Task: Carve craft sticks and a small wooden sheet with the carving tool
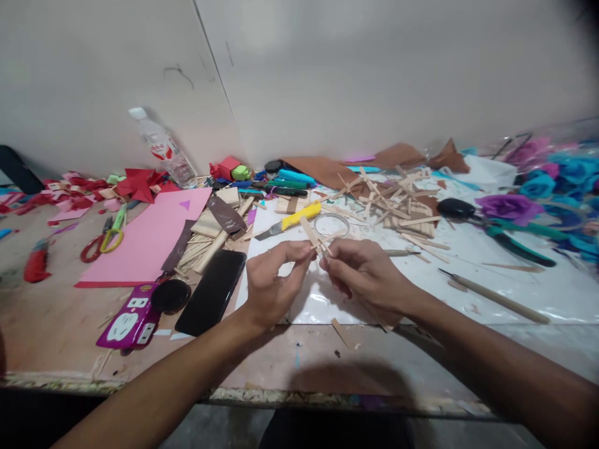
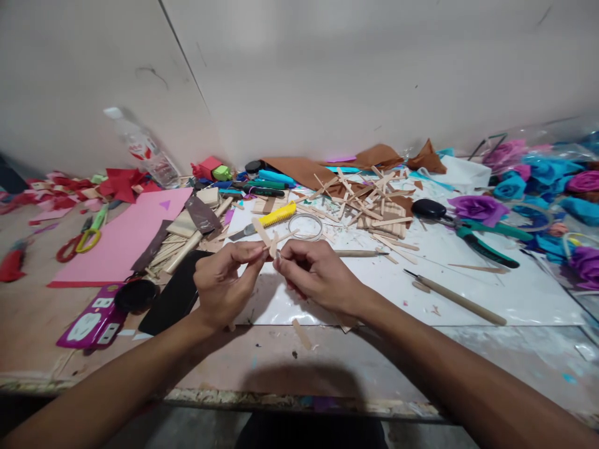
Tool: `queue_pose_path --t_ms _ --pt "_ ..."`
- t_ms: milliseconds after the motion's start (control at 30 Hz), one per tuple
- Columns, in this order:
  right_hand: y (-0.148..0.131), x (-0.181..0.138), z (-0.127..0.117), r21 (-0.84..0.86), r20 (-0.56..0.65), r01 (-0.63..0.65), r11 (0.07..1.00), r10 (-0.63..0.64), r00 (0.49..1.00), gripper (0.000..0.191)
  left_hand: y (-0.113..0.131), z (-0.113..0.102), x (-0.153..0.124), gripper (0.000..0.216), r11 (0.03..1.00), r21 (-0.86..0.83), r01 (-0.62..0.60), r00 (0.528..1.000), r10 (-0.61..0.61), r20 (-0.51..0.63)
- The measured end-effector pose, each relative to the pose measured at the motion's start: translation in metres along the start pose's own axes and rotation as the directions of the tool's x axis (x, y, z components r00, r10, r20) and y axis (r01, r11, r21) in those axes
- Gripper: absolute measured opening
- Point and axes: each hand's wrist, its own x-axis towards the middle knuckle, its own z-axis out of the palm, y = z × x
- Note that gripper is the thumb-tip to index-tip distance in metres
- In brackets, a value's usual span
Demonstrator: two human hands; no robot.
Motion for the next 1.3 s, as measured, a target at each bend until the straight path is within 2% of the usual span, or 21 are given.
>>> queue_pose_path --t_ms 100,300,433,600,700,833,900,967,1067,1133,1233,1300 --pt "-0.002 0.000 0.000 -0.168 -0.009 0.108 0.980 -0.111 0.994 0.028 0.000 -0.003 0.000 0.021 0.992 0.086 -0.091 0.996 0.088 0.031" --pt "-0.003 -0.001 -0.002 -0.138 0.091 0.095 0.986 -0.083 0.992 0.029 0.001 -0.009 0.000 0.025 0.987 0.073 -0.143 0.988 0.138 0.070" --pt "-0.003 0.002 -0.006 -0.246 0.099 0.234 0.941 -0.216 0.971 0.029 0.002 -0.010 0.003 0.024 0.988 0.011 -0.152 0.986 0.150 0.073" --pt "-0.004 0.004 -0.008 -0.384 0.096 0.343 0.857 -0.333 0.938 0.029 0.003 -0.004 0.003 0.021 0.995 -0.098 -0.016 0.999 0.020 0.032" --pt "-0.003 0.004 -0.007 -0.483 0.080 0.362 0.797 -0.372 0.925 0.027 0.003 0.000 -0.002 0.020 0.995 -0.095 0.035 0.999 -0.035 0.006" --pt "-0.002 0.003 -0.004 -0.436 0.051 0.299 0.849 -0.309 0.950 0.029 0.005 0.003 -0.010 0.017 0.994 -0.038 0.100 0.994 -0.101 -0.050" --pt "-0.002 0.002 -0.004 -0.428 0.038 0.281 0.859 -0.294 0.955 0.032 0.007 0.003 -0.011 0.014 0.986 0.004 0.168 0.986 -0.168 -0.013" --pt "-0.001 0.001 -0.003 -0.492 0.044 0.289 0.821 -0.308 0.950 0.033 0.008 0.000 -0.010 0.013 0.977 0.089 0.192 0.978 -0.199 0.066" --pt "-0.001 -0.001 -0.002 -0.591 0.062 0.277 0.757 -0.299 0.952 0.031 0.008 -0.004 -0.007 0.017 0.973 0.217 0.079 0.976 -0.120 0.184" --pt "-0.001 -0.002 0.000 -0.604 0.053 0.258 0.754 -0.285 0.957 0.030 0.008 -0.006 -0.005 0.020 0.964 0.266 -0.012 0.966 -0.057 0.251" --pt "-0.001 -0.001 0.002 -0.529 0.016 0.233 0.816 -0.266 0.964 0.032 0.011 -0.006 -0.003 0.021 0.943 0.315 -0.106 0.957 0.011 0.289" --pt "-0.001 0.000 0.001 -0.446 -0.016 0.194 0.874 -0.225 0.974 0.035 0.013 -0.005 -0.003 0.016 0.936 0.335 -0.109 0.958 0.008 0.288"
